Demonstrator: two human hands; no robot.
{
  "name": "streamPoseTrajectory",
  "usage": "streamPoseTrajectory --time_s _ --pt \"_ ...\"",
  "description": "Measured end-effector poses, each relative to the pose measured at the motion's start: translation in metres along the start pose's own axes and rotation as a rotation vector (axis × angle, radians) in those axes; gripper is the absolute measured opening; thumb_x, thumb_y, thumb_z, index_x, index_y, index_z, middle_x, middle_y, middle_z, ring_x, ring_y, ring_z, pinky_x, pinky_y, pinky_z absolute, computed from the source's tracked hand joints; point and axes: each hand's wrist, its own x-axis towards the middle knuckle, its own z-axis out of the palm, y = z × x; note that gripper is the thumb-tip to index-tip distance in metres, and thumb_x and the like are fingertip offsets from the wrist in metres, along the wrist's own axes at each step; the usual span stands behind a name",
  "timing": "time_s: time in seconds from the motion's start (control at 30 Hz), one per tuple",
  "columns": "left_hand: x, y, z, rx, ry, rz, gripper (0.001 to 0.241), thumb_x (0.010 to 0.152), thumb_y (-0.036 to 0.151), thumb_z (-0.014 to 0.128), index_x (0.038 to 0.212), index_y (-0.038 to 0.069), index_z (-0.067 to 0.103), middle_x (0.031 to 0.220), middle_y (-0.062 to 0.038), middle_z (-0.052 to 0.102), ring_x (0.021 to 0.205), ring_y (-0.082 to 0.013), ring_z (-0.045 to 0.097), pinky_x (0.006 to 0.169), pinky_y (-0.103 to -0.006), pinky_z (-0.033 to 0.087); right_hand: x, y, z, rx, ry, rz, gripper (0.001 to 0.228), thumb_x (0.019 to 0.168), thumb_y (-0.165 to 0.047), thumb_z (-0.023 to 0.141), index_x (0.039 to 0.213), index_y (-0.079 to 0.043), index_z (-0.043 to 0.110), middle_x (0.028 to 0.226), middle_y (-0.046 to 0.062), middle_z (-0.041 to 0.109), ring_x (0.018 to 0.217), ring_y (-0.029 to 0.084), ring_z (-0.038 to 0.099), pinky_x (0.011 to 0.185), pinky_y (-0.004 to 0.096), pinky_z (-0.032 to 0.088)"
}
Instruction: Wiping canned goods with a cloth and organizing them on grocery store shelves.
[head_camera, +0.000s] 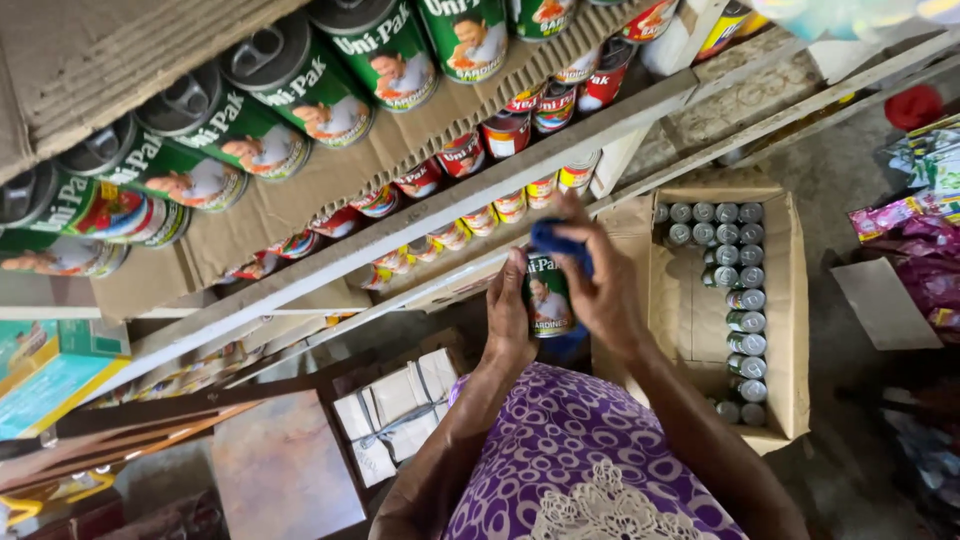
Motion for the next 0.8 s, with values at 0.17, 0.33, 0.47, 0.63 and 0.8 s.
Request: streamPoseTrajectory --time_s 0.17,0.33,0.47,0.63,0.8 --pt "-0.016 0.047 0.024 -0.142 0.002 0.028 0.054 0.096 0.051 0.065 0.114 0.001 0.072 0.085 -0.017 0.071 0.071 -0.0246 0.071 0.070 -0.0387 0.062 -0.041 0.019 0.001 -0.138 -0.085 0.152 0.023 0.095 -0.021 0.070 0.118 -0.016 0.068 0.129 0.010 0.072 0.124 0.030 0.065 0.103 0.045 0.052" --pt "-0.011 0.059 0.017 -0.132 -0.057 0.122 0.056 0.097 0.052 0.063 0.120 0.002 0.071 0.088 -0.011 0.073 0.074 -0.0171 0.073 0.074 -0.0328 0.063 -0.054 0.016 0.022 -0.063 -0.090 -0.054 0.016 0.098 -0.018 0.064 0.107 -0.008 0.072 0.150 0.012 0.059 0.142 0.035 0.050 0.112 0.044 0.046" --pt "-0.032 0.063 0.026 -0.080 -0.076 0.075 0.045 0.092 0.047 0.071 0.103 0.003 0.073 0.072 -0.008 0.069 0.061 -0.0163 0.070 0.059 -0.0297 0.061 -0.023 0.004 0.012 -0.050 -0.037 -0.023 0.013 0.101 -0.009 0.061 0.111 -0.004 0.067 0.150 0.017 0.056 0.141 0.037 0.049 0.111 0.049 0.046" --pt "-0.011 0.045 0.005 -0.104 -0.075 0.064 0.048 0.095 0.047 0.068 0.101 0.000 0.071 0.072 -0.014 0.070 0.058 -0.0209 0.072 0.050 -0.0295 0.061 -0.010 -0.021 0.018 -0.048 0.016 -0.027 0.013 0.103 -0.013 0.060 0.112 -0.006 0.066 0.147 0.016 0.060 0.137 0.036 0.053 0.111 0.047 0.046" --pt "-0.028 0.080 0.007 -0.026 -0.019 0.200 0.050 0.103 0.047 0.054 0.117 0.002 0.071 0.086 -0.009 0.068 0.074 -0.0141 0.066 0.073 -0.0293 0.060 -0.055 -0.005 0.041 0.015 -0.080 -0.024 0.018 0.100 -0.018 0.061 0.107 -0.006 0.072 0.148 0.015 0.060 0.142 0.036 0.049 0.113 0.046 0.043"
